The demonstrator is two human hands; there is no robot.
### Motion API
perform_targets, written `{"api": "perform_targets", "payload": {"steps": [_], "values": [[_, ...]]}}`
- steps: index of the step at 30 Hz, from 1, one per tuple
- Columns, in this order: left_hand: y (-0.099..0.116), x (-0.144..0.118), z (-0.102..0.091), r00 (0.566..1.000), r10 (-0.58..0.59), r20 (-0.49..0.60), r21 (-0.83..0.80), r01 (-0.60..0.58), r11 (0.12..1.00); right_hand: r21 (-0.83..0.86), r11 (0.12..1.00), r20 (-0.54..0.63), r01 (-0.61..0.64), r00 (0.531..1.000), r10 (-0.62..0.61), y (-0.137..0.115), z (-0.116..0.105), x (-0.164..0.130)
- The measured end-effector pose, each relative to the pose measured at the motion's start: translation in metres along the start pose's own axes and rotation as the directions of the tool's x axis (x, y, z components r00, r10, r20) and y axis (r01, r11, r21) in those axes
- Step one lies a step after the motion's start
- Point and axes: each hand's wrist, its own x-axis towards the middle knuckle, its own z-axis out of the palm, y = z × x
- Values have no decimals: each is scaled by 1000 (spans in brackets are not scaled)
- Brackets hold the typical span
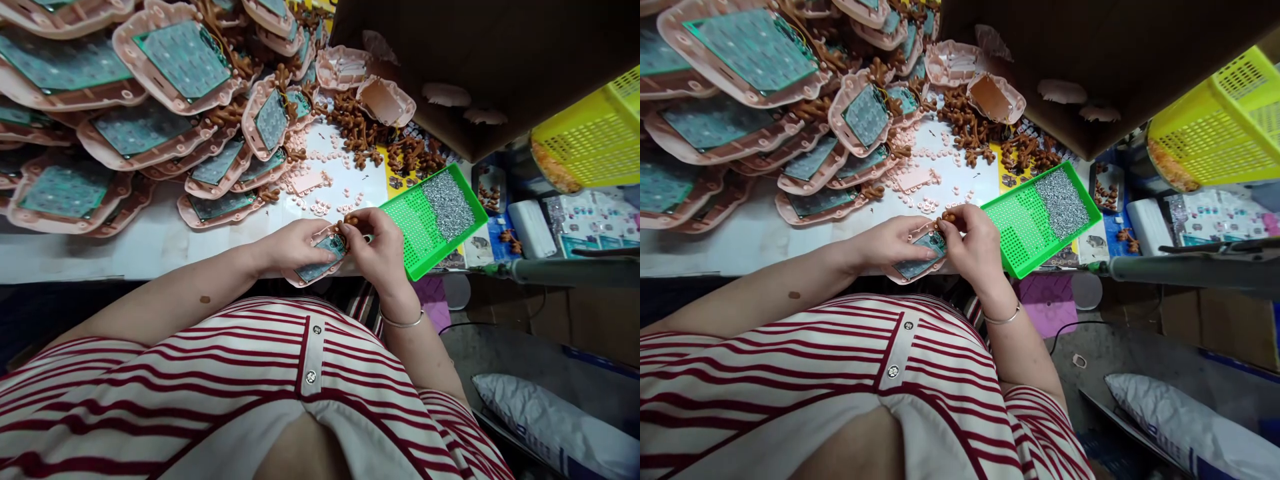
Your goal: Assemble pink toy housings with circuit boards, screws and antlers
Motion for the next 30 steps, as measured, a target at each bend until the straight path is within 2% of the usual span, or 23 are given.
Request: {"api": "perform_targets", "payload": {"steps": [2,5,8,10,15,20,24,27,30], "values": [[0,1,-1,1000,-2,7,-30,2,1000,15,1000,6,-2,1000,1,2,3,4],[1,2,-2,996,-38,78,-122,48,991,263,950,159,-167,979,128,5,3,10],[4,1,-3,995,-57,79,-189,71,979,413,876,174,-248,966,191,8,-1,7],[5,0,-4,995,-63,78,-221,78,972,448,853,151,-268,963,223,10,-5,0],[6,0,-5,992,-86,93,-280,109,954,397,865,217,-306,947,235,16,-11,-15],[6,2,-9,988,-128,84,-285,147,947,286,949,41,-131,991,124,21,-5,-15],[6,4,-6,995,-88,52,-343,101,934,375,903,92,-208,978,186,22,-1,-15],[6,5,-3,998,-45,54,-368,62,928,448,876,6,-180,980,198,22,-3,-18],[11,1,-4,998,36,42,-310,-21,951,415,900,-48,-130,985,164,25,-7,-22]]}}
